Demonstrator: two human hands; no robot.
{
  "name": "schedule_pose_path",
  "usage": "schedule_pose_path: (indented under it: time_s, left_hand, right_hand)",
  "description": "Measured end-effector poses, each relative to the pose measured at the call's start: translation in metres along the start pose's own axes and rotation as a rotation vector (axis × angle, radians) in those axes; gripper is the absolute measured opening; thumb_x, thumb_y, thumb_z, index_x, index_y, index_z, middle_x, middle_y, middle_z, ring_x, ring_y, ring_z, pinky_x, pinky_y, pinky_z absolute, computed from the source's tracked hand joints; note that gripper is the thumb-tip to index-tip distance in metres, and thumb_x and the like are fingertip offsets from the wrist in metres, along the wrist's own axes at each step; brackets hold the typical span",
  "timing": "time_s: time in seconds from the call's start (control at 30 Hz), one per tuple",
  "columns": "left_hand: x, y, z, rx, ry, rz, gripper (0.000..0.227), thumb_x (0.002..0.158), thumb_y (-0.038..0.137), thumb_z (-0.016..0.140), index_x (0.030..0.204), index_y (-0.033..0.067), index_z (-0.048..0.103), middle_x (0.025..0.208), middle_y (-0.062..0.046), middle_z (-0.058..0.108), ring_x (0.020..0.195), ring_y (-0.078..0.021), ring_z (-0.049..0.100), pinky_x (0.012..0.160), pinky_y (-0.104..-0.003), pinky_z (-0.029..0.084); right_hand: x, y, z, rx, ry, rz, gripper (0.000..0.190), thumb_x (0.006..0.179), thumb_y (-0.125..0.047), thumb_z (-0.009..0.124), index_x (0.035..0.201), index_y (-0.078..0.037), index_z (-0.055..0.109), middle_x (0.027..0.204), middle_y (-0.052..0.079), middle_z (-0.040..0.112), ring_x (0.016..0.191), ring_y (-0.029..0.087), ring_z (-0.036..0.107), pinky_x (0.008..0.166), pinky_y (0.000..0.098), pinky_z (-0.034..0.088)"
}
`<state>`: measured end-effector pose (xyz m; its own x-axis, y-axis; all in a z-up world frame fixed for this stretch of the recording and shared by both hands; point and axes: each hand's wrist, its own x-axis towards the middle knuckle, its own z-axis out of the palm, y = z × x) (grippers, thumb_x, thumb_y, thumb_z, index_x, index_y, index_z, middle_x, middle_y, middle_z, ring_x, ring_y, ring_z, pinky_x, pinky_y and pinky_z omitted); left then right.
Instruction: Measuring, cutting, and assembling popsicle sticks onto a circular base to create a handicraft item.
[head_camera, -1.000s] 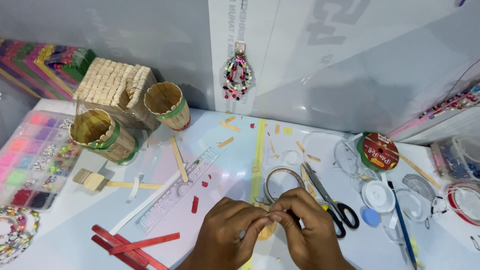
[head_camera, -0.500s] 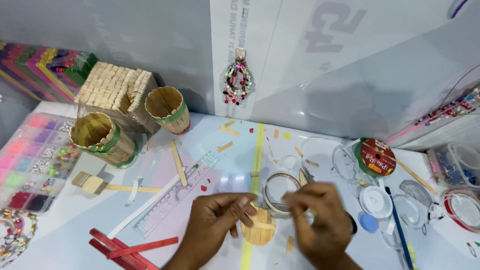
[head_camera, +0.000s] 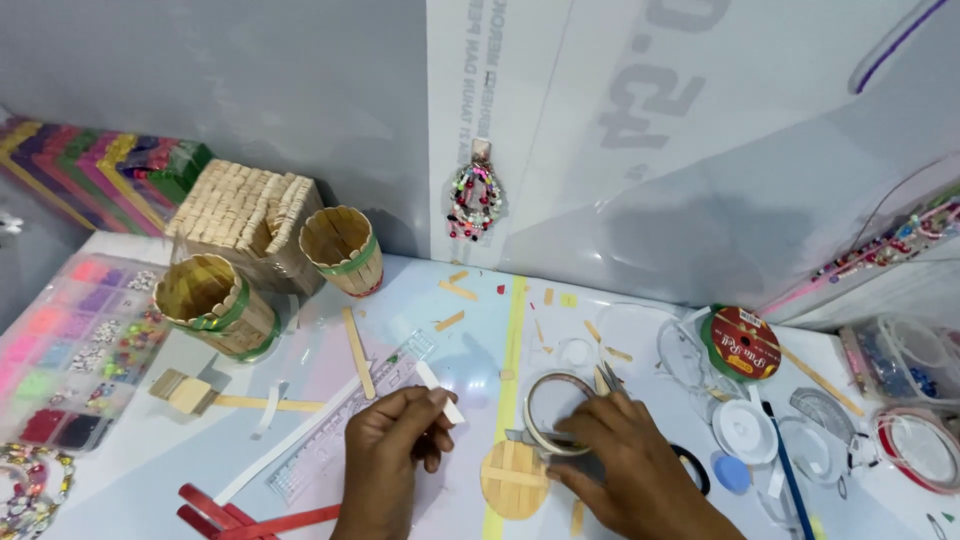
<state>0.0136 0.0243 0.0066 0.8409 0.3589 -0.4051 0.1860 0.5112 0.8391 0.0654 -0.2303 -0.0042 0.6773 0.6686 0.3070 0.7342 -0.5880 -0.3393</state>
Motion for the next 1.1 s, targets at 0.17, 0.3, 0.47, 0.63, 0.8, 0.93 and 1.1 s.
schedule_pose_path:
  time_s: [0.17, 0.3, 0.47, 0.63, 0.8, 0.93, 1.1]
  left_hand:
    - [0.000, 0.009, 0.000, -0.091, 0.095, 0.036, 0.017, 0.089, 0.001, 0.071, 0.085, -0.0138, 0.078, 0.063, -0.019, 0.059, 0.053, -0.0244, 0.054, 0.045, -0.032, 0.035]
    - [-0.001, 0.011, -0.001, -0.076, 0.065, 0.022, 0.019, 0.089, 0.002, 0.072, 0.083, -0.0145, 0.078, 0.068, -0.022, 0.065, 0.056, -0.0257, 0.058, 0.045, -0.032, 0.037]
    - [-0.006, 0.016, 0.004, 0.117, 0.021, 0.093, 0.017, 0.086, 0.006, 0.078, 0.082, -0.0085, 0.084, 0.068, -0.018, 0.077, 0.055, -0.0222, 0.067, 0.046, -0.031, 0.045]
    - [-0.002, 0.013, 0.002, 0.195, 0.064, 0.097, 0.010, 0.083, 0.006, 0.082, 0.088, -0.0025, 0.081, 0.071, -0.015, 0.083, 0.056, -0.0218, 0.074, 0.048, -0.030, 0.049]
    - [-0.001, 0.011, -0.001, 0.217, 0.091, 0.123, 0.014, 0.081, 0.010, 0.085, 0.079, 0.0014, 0.075, 0.064, -0.012, 0.078, 0.057, -0.0224, 0.079, 0.050, -0.032, 0.052]
    - [-0.001, 0.012, -0.002, 0.195, 0.069, 0.137, 0.012, 0.082, 0.008, 0.084, 0.077, 0.0021, 0.074, 0.062, -0.012, 0.077, 0.058, -0.0216, 0.079, 0.051, -0.032, 0.054]
    - [0.002, 0.014, -0.003, 0.148, 0.056, 0.120, 0.008, 0.079, 0.002, 0.084, 0.085, 0.0009, 0.079, 0.065, -0.017, 0.080, 0.063, -0.0230, 0.081, 0.057, -0.031, 0.059]
  right_hand:
    - [-0.007, 0.013, 0.013, 0.030, -0.105, 0.058, 0.013, 0.091, -0.021, 0.072, 0.103, -0.019, 0.077, 0.096, 0.000, 0.069, 0.092, 0.022, 0.060, 0.080, 0.0401, 0.047]
    - [0.013, -0.001, 0.008, 0.055, -0.063, 0.050, 0.008, 0.092, -0.024, 0.071, 0.094, -0.018, 0.076, 0.087, -0.003, 0.070, 0.082, 0.020, 0.056, 0.077, 0.0384, 0.040]
    - [0.062, -0.008, 0.003, -0.005, 0.140, -0.086, 0.005, 0.091, -0.019, 0.073, 0.091, -0.014, 0.072, 0.087, -0.001, 0.068, 0.079, 0.021, 0.054, 0.074, 0.0367, 0.036]
    - [0.090, 0.028, 0.034, -0.084, 0.127, -0.070, 0.006, 0.090, -0.018, 0.074, 0.094, -0.014, 0.076, 0.090, -0.001, 0.067, 0.083, 0.023, 0.053, 0.074, 0.0389, 0.036]
    - [0.075, 0.019, 0.030, -0.040, 0.097, 0.021, 0.009, 0.092, -0.017, 0.069, 0.100, -0.014, 0.072, 0.098, 0.002, 0.068, 0.092, 0.025, 0.059, 0.082, 0.0390, 0.041]
    - [0.043, 0.013, 0.006, 0.122, -0.086, 0.128, 0.015, 0.085, -0.024, 0.078, 0.096, -0.015, 0.071, 0.095, 0.000, 0.071, 0.094, 0.019, 0.067, 0.088, 0.0339, 0.050]
    - [0.011, 0.036, 0.003, 0.043, -0.580, 0.328, 0.039, 0.076, -0.027, 0.091, 0.108, -0.036, 0.072, 0.110, -0.013, 0.071, 0.103, 0.014, 0.069, 0.091, 0.0294, 0.052]
